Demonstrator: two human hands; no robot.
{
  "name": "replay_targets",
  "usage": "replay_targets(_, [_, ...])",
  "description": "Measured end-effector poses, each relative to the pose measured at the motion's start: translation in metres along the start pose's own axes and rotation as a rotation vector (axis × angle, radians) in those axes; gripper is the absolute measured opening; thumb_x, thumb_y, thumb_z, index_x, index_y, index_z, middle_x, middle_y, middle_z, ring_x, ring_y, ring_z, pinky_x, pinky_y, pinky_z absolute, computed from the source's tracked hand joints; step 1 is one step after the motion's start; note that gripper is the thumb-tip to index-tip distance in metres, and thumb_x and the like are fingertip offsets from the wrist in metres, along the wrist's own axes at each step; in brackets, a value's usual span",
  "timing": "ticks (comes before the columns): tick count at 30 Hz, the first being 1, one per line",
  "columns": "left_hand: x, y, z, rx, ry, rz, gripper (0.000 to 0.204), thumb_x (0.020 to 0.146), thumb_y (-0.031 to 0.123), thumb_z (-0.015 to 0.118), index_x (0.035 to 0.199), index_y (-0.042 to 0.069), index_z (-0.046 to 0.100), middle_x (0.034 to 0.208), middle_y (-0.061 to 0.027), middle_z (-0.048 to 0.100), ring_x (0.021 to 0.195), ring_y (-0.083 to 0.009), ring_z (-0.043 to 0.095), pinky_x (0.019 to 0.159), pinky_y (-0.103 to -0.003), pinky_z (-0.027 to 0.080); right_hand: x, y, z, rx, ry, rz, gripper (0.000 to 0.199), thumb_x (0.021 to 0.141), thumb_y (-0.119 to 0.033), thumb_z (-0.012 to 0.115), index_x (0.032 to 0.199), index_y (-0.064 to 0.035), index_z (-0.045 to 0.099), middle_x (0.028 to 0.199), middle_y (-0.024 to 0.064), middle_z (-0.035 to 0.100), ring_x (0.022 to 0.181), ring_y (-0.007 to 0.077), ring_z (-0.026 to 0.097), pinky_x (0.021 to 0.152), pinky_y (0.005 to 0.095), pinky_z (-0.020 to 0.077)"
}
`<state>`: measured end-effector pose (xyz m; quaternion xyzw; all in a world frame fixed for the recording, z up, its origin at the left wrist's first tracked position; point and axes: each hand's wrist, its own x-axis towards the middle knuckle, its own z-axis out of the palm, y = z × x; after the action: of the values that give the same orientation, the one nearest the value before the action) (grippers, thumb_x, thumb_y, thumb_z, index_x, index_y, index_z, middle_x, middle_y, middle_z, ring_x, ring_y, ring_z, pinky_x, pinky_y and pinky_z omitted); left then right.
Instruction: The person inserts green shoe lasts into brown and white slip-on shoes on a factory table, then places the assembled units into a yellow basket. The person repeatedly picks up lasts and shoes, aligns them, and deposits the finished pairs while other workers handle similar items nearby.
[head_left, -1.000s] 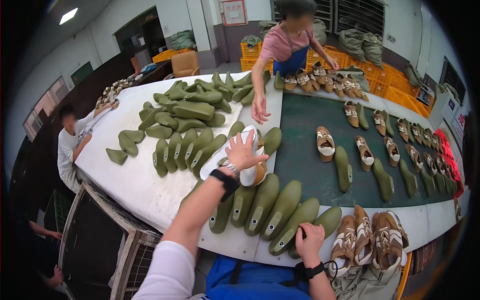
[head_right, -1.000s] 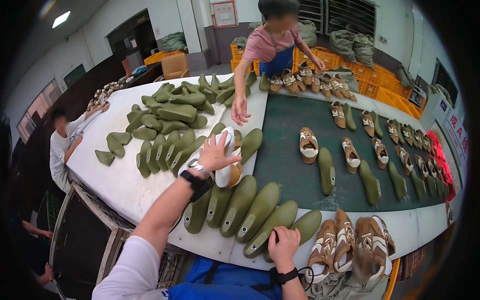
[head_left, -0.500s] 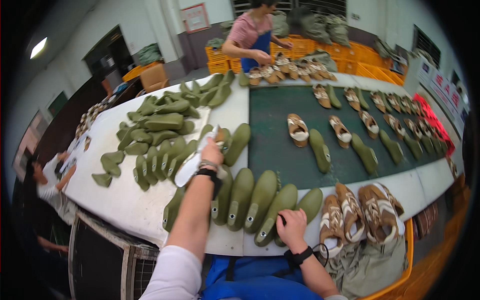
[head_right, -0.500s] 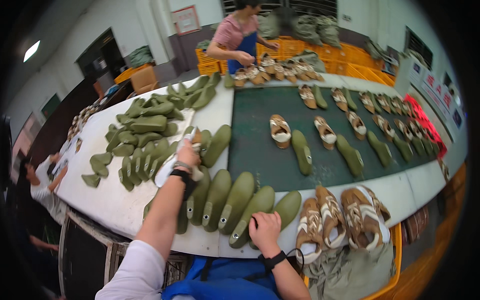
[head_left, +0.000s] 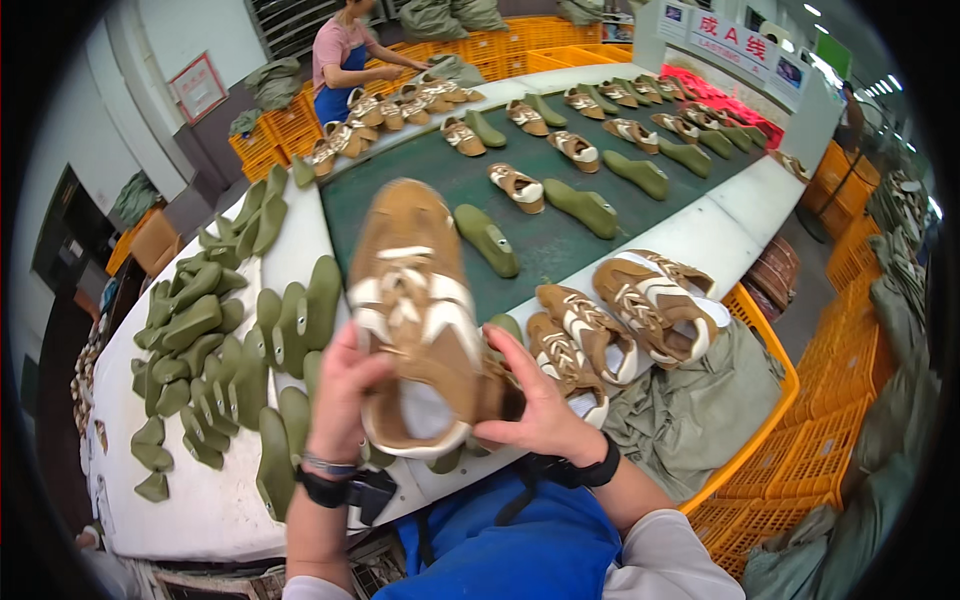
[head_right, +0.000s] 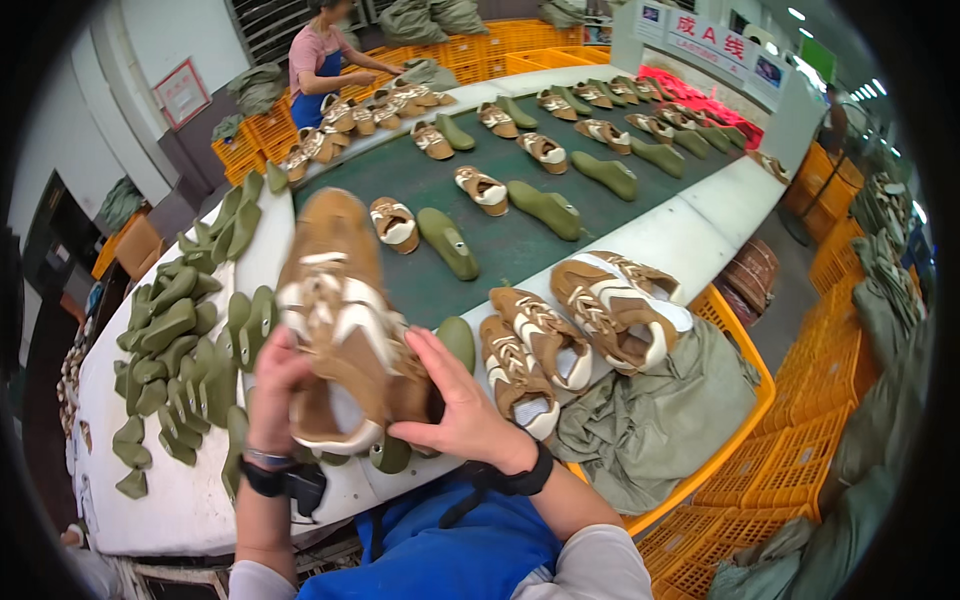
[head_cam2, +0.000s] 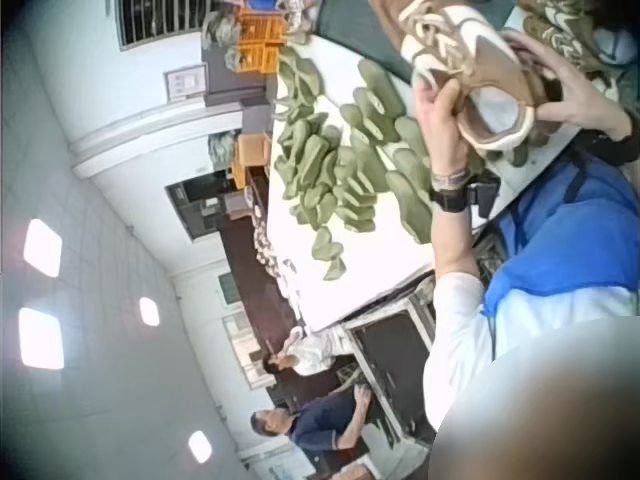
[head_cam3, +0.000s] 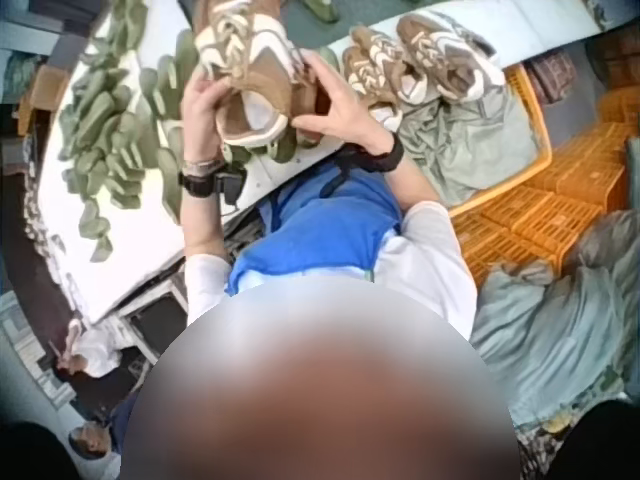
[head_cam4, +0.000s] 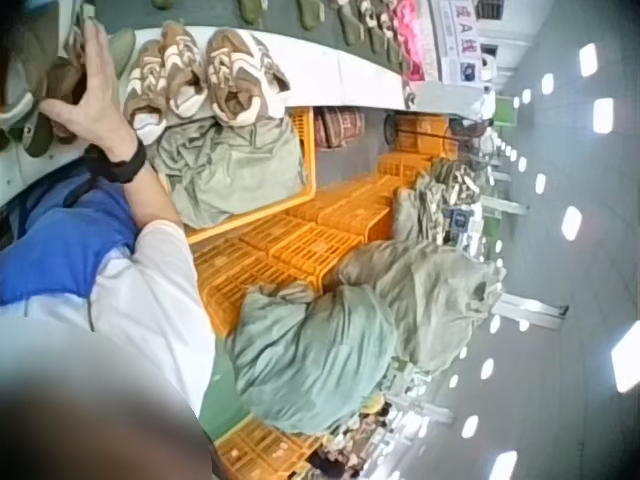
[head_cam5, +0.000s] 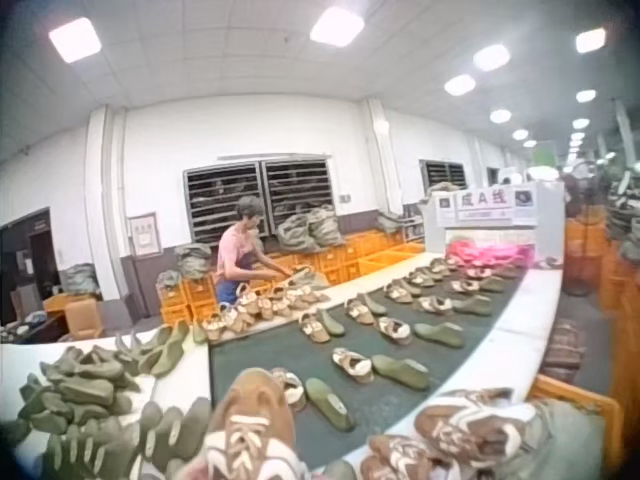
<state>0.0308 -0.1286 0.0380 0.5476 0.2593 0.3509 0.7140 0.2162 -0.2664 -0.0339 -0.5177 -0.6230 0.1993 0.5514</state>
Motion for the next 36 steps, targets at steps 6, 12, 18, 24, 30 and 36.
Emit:
replay_targets(6, [0.042,-0.052,0.05,-0.371,-0.131,-0.188,0.041,0.087,-0.005,0.049,0.128,-0.002,0.045,0.117,-0.0148,0.061,0.102,-0.0216,0.064,0.092,-0.035,0.052,-0.048,-0.013,-0.076,-0.492,-0.127,0.097,0.098,0.063,-0.032,0.084,0.143,-0.0077,0.034,0.141,0.0215,0.037,0.121,0.0399,0.047,0.1,0.0422,0.0411])
replay_targets(12, [0.057,-0.089,0.063,-0.549,-0.251,-0.195,0.041,0.092,-0.003,0.046,0.132,-0.001,0.041,0.124,-0.0162,0.056,0.111,-0.0234,0.059,0.096,-0.036,0.05,-0.069,-0.023,-0.104,-0.401,0.062,0.128,0.045,0.067,-0.016,0.08,0.108,-0.0047,0.064,0.089,0.0089,0.06,0.084,0.0272,0.056,0.075,0.0345,0.0463])
replay_targets(18, [0.038,-0.127,0.067,-0.333,-0.049,-0.343,0.051,0.093,-0.002,0.044,0.142,0.001,0.029,0.13,-0.0169,0.05,0.115,-0.0259,0.056,0.098,-0.038,0.048,-0.077,-0.016,-0.131,-0.85,0.029,0.207,0.034,0.064,-0.012,0.077,0.096,-0.0096,0.065,0.085,0.0068,0.054,0.086,0.0277,0.053,0.073,0.0379,0.0461])
replay_targets(24, [0.012,-0.168,0.077,-0.054,-0.112,-0.401,0.082,0.092,0.003,0.052,0.151,0.006,-0.005,0.149,-0.0154,0.028,0.131,-0.0221,0.038,0.107,-0.034,0.035,-0.068,0.025,-0.124,-1.015,-0.056,0.242,0.036,0.067,-0.008,0.074,0.101,-0.0115,0.066,0.098,0.0069,0.057,0.096,0.0275,0.054,0.08,0.0394,0.0449])
replay_targets(30, [-0.004,-0.157,0.058,0.084,-0.215,-0.17,0.088,0.088,0.008,0.06,0.152,0.008,-0.002,0.153,-0.0166,0.021,0.138,-0.0239,0.027,0.112,-0.037,0.026,-0.064,-0.005,-0.106,-1.009,-0.002,0.178,0.044,0.071,-0.006,0.071,0.114,-0.0086,0.059,0.123,0.0149,0.051,0.116,0.0355,0.046,0.093,0.0436,0.0411])
replay_targets(36, [-0.044,-0.124,0.005,0.596,-0.139,0.135,0.058,0.088,0.018,0.063,0.14,0.011,0.04,0.15,-0.014,0.031,0.143,-0.0307,0.021,0.114,-0.044,0.021,-0.046,-0.035,-0.022,-0.611,-0.144,-0.061,0.035,0.071,-0.008,0.071,0.105,-0.0064,0.064,0.108,0.0123,0.06,0.099,0.0331,0.058,0.085,0.042,0.0459])
